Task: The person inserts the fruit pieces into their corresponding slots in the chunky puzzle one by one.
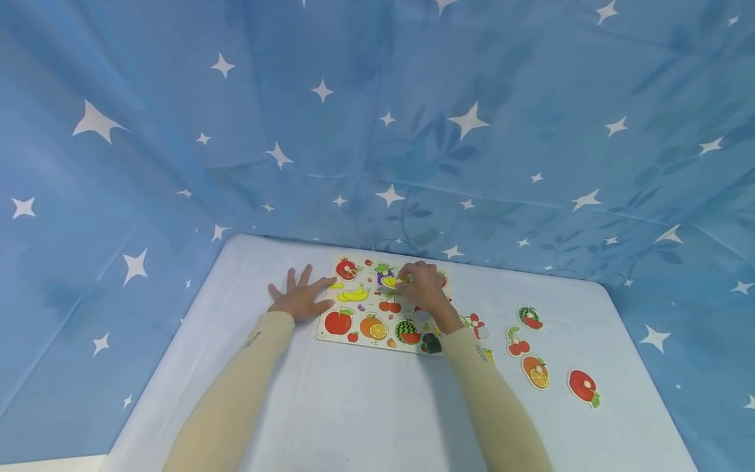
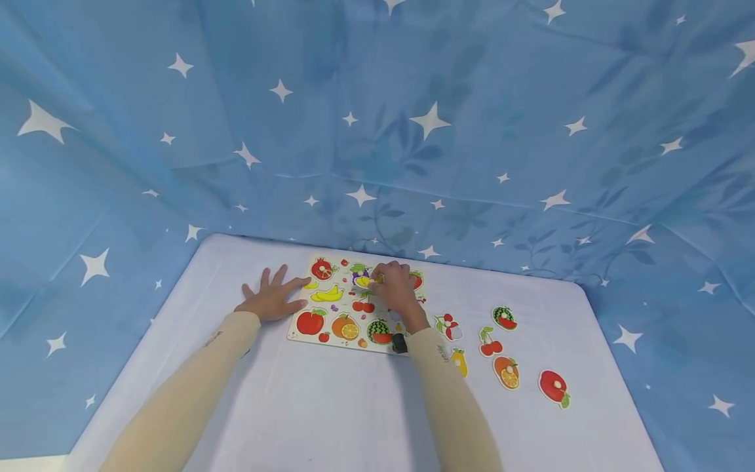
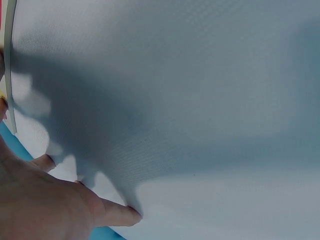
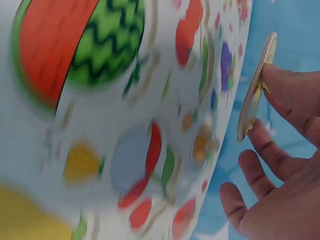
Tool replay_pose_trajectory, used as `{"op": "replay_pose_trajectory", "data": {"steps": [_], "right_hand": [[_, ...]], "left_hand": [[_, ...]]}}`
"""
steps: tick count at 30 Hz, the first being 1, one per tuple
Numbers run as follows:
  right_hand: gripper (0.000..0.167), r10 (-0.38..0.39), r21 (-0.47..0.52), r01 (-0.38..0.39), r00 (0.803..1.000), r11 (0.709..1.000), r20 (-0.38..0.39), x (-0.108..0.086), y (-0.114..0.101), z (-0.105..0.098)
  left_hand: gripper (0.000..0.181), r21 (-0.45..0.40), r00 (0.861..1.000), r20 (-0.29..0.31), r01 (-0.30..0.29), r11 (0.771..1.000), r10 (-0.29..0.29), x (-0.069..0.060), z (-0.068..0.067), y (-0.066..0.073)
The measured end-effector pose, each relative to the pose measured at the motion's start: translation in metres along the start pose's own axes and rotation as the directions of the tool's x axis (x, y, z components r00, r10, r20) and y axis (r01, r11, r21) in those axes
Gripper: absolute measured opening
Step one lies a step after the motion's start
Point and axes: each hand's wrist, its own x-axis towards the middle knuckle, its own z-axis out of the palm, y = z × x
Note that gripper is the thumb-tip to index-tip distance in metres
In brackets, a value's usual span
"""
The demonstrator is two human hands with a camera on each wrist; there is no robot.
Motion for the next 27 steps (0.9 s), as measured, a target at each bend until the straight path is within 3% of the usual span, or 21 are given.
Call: {"op": "replay_pose_trajectory", "data": {"steps": [15, 27], "right_hand": [[0.006, -0.028, 0.019, 0.027, 0.994, 0.999, 0.101, 0.018, -0.049, 0.046], [0.007, -0.004, -0.090, 0.016, 0.991, 0.996, 0.133, 0.022, -0.064, 0.069]], "left_hand": [[0.066, 0.029, 1.000, 0.000, 0.008, 1.000, -0.008, -0.002, -0.002, 0.004], [0.067, 0.052, 1.000, 0.011, 0.028, 0.998, -0.029, 0.001, -0.001, 0.003]]}}
